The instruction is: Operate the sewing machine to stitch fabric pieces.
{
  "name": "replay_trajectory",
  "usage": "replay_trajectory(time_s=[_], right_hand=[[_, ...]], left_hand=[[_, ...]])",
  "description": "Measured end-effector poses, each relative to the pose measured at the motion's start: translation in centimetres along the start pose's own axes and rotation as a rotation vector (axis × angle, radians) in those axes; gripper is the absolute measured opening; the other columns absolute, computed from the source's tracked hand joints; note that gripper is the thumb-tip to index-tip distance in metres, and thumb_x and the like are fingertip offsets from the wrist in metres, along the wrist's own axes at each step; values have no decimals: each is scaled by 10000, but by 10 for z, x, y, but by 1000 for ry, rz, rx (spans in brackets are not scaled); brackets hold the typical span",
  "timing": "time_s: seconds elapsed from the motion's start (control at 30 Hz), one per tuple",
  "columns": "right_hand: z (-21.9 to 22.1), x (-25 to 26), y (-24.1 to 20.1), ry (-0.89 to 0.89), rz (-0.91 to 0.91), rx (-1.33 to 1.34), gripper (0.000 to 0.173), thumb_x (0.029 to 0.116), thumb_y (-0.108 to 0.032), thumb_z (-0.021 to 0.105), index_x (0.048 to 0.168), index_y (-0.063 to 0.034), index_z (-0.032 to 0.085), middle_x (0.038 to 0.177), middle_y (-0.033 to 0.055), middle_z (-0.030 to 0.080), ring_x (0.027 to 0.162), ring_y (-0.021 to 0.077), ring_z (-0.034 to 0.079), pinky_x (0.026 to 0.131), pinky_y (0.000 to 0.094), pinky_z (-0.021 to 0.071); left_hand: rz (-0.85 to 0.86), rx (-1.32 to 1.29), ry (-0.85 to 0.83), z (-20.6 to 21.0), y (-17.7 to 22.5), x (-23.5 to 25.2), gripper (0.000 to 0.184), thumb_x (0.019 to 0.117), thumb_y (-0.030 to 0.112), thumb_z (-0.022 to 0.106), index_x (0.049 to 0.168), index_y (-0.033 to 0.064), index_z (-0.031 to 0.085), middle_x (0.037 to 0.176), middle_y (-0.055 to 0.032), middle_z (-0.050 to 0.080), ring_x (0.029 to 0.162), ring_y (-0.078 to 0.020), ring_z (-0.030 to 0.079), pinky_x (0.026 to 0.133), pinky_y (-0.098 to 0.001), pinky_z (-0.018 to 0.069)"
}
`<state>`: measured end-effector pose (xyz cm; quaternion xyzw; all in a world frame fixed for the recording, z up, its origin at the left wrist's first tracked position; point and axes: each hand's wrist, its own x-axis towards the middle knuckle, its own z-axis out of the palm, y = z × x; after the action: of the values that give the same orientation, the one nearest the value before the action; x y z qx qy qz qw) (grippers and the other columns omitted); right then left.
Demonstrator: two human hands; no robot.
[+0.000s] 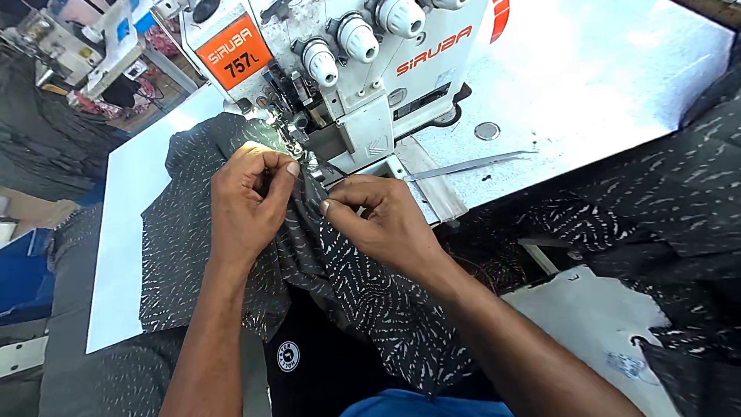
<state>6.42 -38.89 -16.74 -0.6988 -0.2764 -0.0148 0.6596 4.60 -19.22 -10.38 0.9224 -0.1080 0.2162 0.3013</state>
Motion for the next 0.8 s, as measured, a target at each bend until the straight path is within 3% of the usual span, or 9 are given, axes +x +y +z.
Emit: replay_trajectory(time_s=[0.17,0.27,0.47,0.57,0.63,0.8], right_hand=[[4,-10,-3,136,-140,-290,150,936,-184,687,843,-145,797,910,-28,727,769,55,666,611,275,549],[3,-14,-7,230,-175,-325,83,909,-168,741,874,-143,812,939,-11,746,824,71,686,661,276,565],[-5,-16,-7,233,-63,-96,35,856,-152,803,835,-130,785,877,-29,734,776,19,669,636,182,556],[-8,-15,-7,202,37,45,40,852,-148,806,825,-127,784,860,-32,740,747,37,680,604,198,568],[-9,-14,-5,181,111,125,48,859,-137,798,823,-121,771,826,-25,739,711,64,691,587,229,590],[-10,-9,0,154,240,282,94,854,-92,780,803,-92,701,697,14,694,557,93,619,479,236,498]], left_hand=[[73,20,-47,-4,-5,-1,126,981,148,655,983,66,751,1007,-22,689,839,-31,617,706,-168,508],[86,13,-52,-5,-6,-1,111,964,131,677,981,66,765,991,-18,666,845,-30,602,714,-155,495],[70,-53,-33,-5,-8,-3,93,937,105,714,982,55,779,995,-24,647,822,-25,605,681,-135,505],[80,-70,-43,-6,-9,-4,101,932,100,712,988,50,779,992,-24,649,816,-24,604,674,-135,507],[100,-57,-62,-8,-12,-4,128,933,109,703,1011,51,786,1002,-25,651,851,-34,607,705,-148,513],[223,66,-88,-11,-17,-7,191,956,118,639,1054,48,788,1019,-54,659,961,-108,606,826,-243,513]])
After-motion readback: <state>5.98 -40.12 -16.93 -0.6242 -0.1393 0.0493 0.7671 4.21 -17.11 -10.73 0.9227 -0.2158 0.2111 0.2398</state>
